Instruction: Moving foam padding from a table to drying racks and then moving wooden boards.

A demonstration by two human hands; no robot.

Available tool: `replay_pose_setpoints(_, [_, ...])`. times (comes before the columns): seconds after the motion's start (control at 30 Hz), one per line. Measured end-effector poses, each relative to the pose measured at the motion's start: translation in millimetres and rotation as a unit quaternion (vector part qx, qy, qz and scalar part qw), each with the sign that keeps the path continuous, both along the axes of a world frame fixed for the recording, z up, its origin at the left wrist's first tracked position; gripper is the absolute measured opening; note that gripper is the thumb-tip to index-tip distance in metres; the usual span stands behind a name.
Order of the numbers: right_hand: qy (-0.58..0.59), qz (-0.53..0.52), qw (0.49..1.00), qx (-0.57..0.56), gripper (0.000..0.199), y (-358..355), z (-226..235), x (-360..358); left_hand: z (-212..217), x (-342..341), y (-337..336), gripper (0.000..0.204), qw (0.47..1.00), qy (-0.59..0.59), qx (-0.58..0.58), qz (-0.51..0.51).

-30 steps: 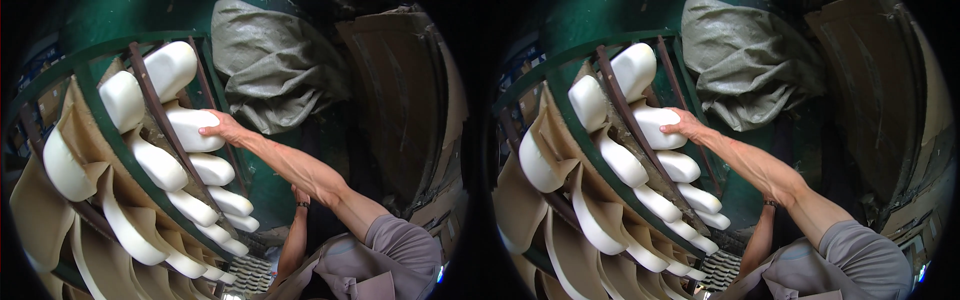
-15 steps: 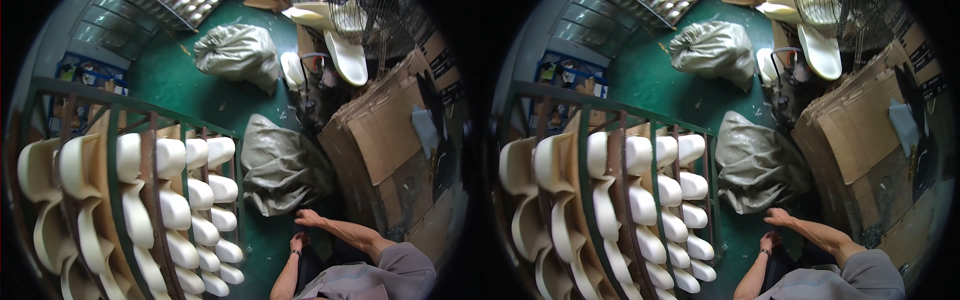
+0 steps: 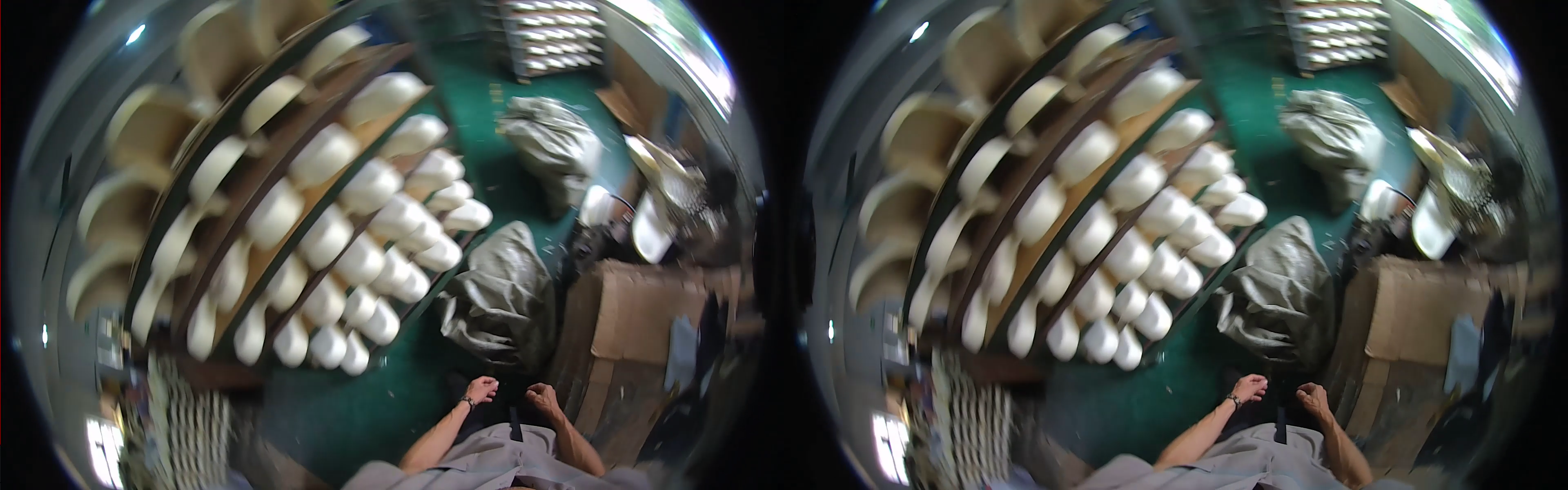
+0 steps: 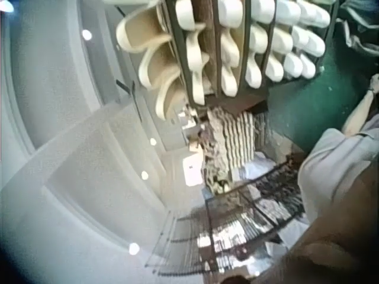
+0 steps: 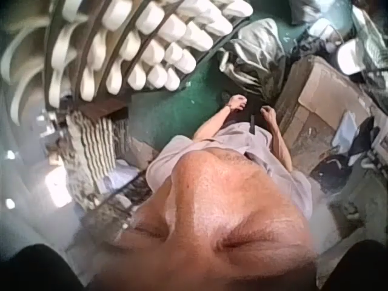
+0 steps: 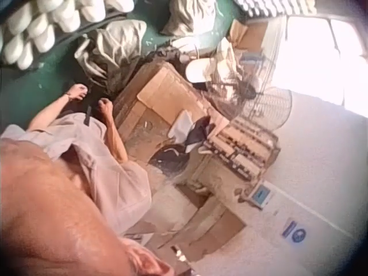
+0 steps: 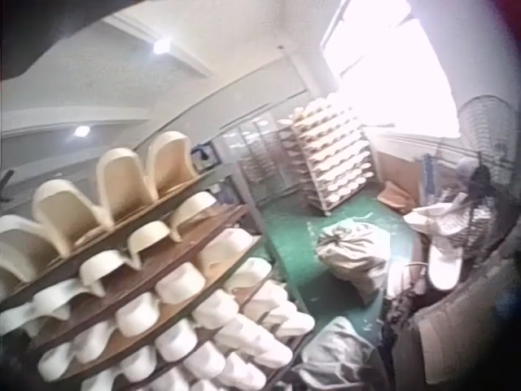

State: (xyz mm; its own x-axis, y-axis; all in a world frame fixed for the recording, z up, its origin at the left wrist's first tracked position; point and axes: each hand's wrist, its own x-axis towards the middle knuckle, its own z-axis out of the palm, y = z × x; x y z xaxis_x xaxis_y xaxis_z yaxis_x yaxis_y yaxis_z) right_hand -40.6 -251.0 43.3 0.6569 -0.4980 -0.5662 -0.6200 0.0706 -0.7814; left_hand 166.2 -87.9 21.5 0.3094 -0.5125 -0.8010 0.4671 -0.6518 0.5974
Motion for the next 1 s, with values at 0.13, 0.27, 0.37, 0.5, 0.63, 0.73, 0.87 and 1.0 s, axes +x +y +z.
replay_pose_setpoints(0.13, [-0.158, -0.026, 0.978, 0.136, 0.028, 2.6, 81.1, 34.1, 46.8, -5.9, -12.1, 0.052, 0.991, -0.034, -0.123, -0.031])
replay_pose_setpoints(0.27, [-0.246, 0.021, 0.962, 0.117, 0.023, 32.6, 163.9, 74.6, 112.0, 15.0, -3.9, 0.056, 0.966, -0.071, -0.248, -0.032])
replay_pose_setpoints(0.37, [-0.240, 0.064, 0.966, 0.072, 0.021, 58.3, 191.8, 100.6, 151.4, 35.1, 31.6, 0.049, 0.956, -0.103, -0.273, -0.008])
replay_pose_setpoints(0.5, [-0.223, 0.117, 0.967, 0.035, 0.015, 99.4, 213.9, 127.1, 178.6, 49.7, 84.8, 0.050, 0.928, -0.190, -0.319, 0.016])
replay_pose_setpoints(0.63, [-0.202, 0.141, 0.969, 0.020, 0.013, 149.1, 230.1, 149.1, 191.3, 64.0, 140.1, 0.049, 0.910, -0.244, -0.332, 0.041])
replay_pose_setpoints(0.73, [-0.186, 0.162, 0.969, -0.025, 0.014, 183.7, 238.4, 164.7, 205.9, 75.3, 176.0, 0.046, 0.903, -0.262, -0.333, 0.072])
replay_pose_setpoints(0.87, [-0.165, 0.201, 0.960, -0.101, 0.015, 221.6, 251.0, 185.1, 228.4, 92.8, 215.5, 0.052, 0.905, -0.278, -0.318, 0.047])
replay_pose_setpoints(1.0, [-0.158, 0.236, 0.941, -0.183, 0.013, 259.7, 275.3, 204.4, 220.0, 100.4, 244.1, 0.050, 0.905, -0.222, -0.351, 0.087])
